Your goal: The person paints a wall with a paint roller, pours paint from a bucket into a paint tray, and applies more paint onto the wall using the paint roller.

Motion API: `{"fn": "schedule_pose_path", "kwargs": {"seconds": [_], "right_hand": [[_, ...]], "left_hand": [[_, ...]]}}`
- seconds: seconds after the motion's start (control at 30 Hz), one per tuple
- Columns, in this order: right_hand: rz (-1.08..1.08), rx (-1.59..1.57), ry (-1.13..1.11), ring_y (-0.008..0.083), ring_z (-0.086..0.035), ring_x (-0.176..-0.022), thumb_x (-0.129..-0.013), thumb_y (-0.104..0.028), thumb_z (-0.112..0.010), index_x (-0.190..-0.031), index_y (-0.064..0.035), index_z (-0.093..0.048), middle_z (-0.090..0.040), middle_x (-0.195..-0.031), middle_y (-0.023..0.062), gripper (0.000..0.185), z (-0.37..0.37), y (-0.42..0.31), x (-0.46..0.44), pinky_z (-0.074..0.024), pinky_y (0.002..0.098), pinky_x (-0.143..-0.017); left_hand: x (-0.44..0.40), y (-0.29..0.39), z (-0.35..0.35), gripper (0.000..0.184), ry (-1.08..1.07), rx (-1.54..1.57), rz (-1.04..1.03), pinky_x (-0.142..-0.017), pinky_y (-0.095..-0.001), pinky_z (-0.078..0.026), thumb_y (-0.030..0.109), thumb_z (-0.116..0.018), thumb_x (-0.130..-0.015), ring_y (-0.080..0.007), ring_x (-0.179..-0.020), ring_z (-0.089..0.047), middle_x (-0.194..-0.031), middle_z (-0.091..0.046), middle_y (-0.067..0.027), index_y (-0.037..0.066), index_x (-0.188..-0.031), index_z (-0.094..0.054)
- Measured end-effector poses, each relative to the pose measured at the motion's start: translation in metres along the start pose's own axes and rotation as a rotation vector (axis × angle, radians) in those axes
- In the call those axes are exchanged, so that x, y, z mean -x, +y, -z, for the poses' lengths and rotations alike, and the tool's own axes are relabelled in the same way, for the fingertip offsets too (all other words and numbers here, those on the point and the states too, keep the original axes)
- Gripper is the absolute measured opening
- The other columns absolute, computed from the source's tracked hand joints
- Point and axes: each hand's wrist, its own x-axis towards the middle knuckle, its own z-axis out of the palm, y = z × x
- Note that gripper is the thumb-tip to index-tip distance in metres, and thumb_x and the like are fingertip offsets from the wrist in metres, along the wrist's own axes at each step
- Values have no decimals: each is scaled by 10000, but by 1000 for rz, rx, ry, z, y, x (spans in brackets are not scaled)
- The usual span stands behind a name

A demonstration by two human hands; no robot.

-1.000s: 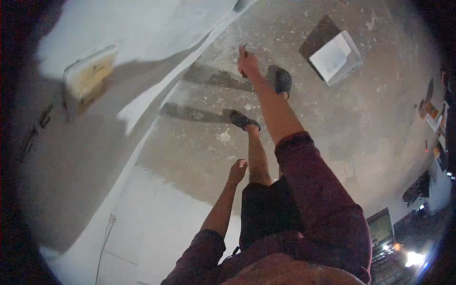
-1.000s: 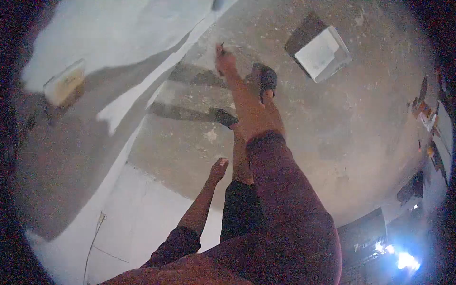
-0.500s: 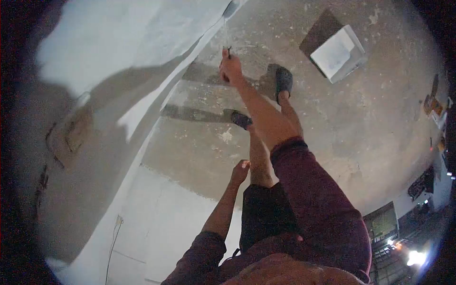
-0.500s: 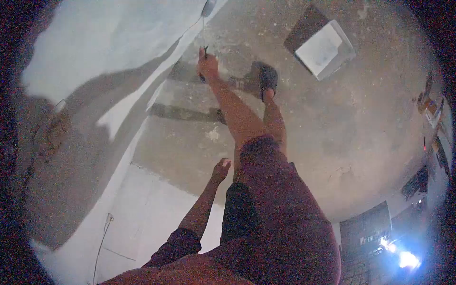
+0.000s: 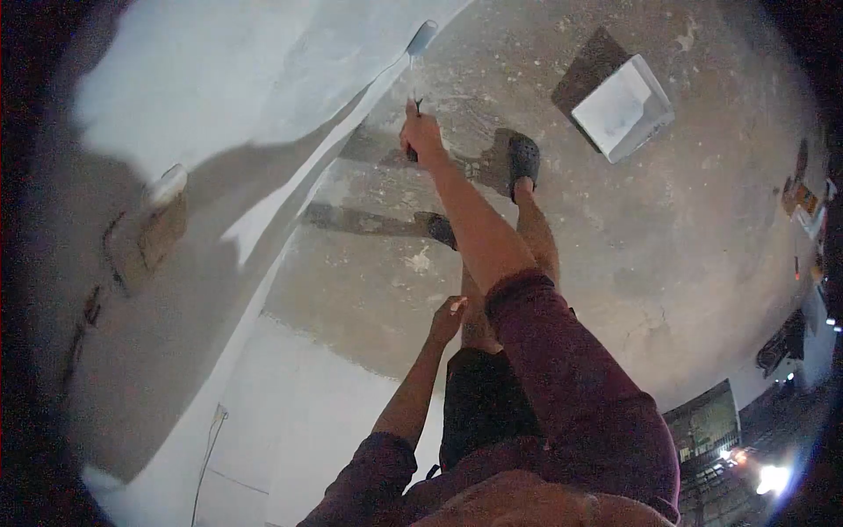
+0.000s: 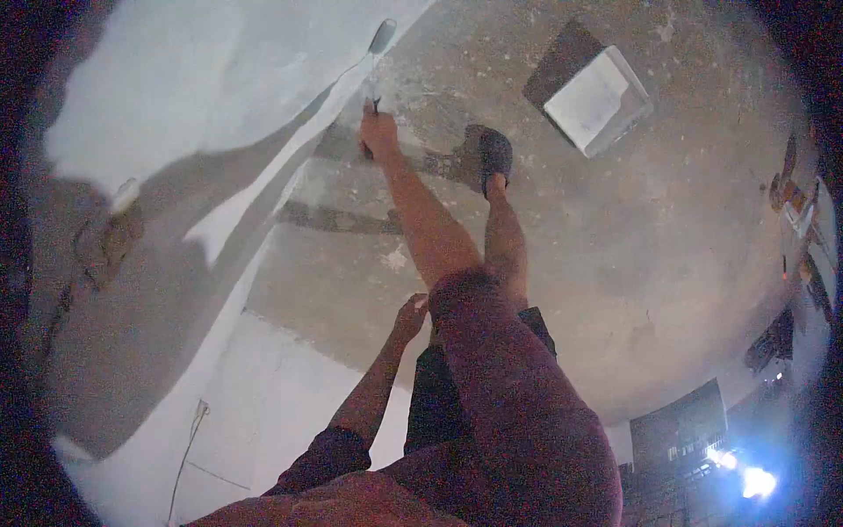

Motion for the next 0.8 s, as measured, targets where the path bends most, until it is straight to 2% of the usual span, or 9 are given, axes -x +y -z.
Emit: {"fn": "schedule_pose_path", "kwargs": {"seconds": [0.07, 0.1, 0.23, 0.37, 0.47, 0.6, 0.67, 0.7, 0.8], "right_hand": [[-136, -162, 48, 218, -544, -430, -963, -505, -426, -623, -28, -520, -536, -522, 81, 593, -9, -9, 0, -450, 375, -451], [-159, 14, -46, 209, -517, -410, -960, -507, -437, -617, -56, -519, -524, -514, 66, 572, -12, -20, 36, -441, 356, -438], [-46, 111, -133, 216, -525, -418, -952, -519, -444, -668, -39, -538, -508, -513, 69, 566, -55, 34, 126, -449, 375, -448], [180, 402, -112, 219, -523, -440, -956, -513, -436, -700, -25, -551, -495, -529, 71, 563, -29, 38, 97, -452, 375, -451], [-113, -168, -177, 219, -535, -523, -980, -447, -416, -696, -21, -558, -527, -567, 80, 531, 14, -7, 5, -469, 402, -528], [42, -233, -388, 213, -568, -586, -983, -444, -402, -689, -22, -555, -553, -601, 86, 537, 15, 3, -13, -482, 395, -584], [-1, 92, -305, 208, -532, -511, -966, -505, -404, -714, -23, -552, -549, -599, 78, 564, -3, -11, 68, -466, 379, -523], [-31, 251, -274, 206, -514, -473, -957, -535, -406, -726, -23, -551, -547, -598, 74, 580, -12, -20, 112, -459, 372, -492], [-432, -279, -467, 209, -469, -401, -949, -549, -418, -739, -43, -535, -516, -556, 67, 560, -19, -54, 195, -418, 375, -402]], "left_hand": [[5, -11, 6, 303, 16, -71, -8, -838, -399, -505, 297, -553, -942, -311, -998, -635, -1055, -658, -156, 55, -1124, -580], [8, -15, 5, 292, 34, -146, -13, -840, -401, -503, 298, -553, -942, -318, -994, -634, -1043, -657, -162, 52, -1097, -588], [30, -10, 3, 252, -14, -176, 195, -845, -401, -504, 269, -557, -936, -305, -992, -634, -1039, -660, -156, 57, -1065, -602], [36, -26, -3, 220, 10, -8, 145, -829, -383, -511, 234, -568, -931, -292, -974, -644, -1034, -664, -147, 51, -1048, -602], [36, -25, -4, 208, 47, -81, 129, -820, -364, -516, 212, -572, -930, -274, -971, -648, -1025, -668, -136, 40, -1045, -599], [28, -35, -21, 195, 73, 20, 102, -816, -355, -521, 195, -575, -927, -275, -961, -650, -1008, -670, -121, 26, -1024, -593], [31, -28, -29, 185, 62, 22, 131, -811, -358, -524, 184, -579, -923, -281, -961, -649, -1004, -668, -125, 25, -1016, -591], [26, -29, -35, 192, 50, -150, -9, -811, -364, -522, 195, -575, -925, -289, -957, -649, -1003, -667, -130, 22, -1009, -591], [21, 8, -34, 327, 24, -347, -148, -832, -387, -508, 314, -525, -951, -316, -967, -642, -1020, -658, -158, 10, -1048, -599]]}}
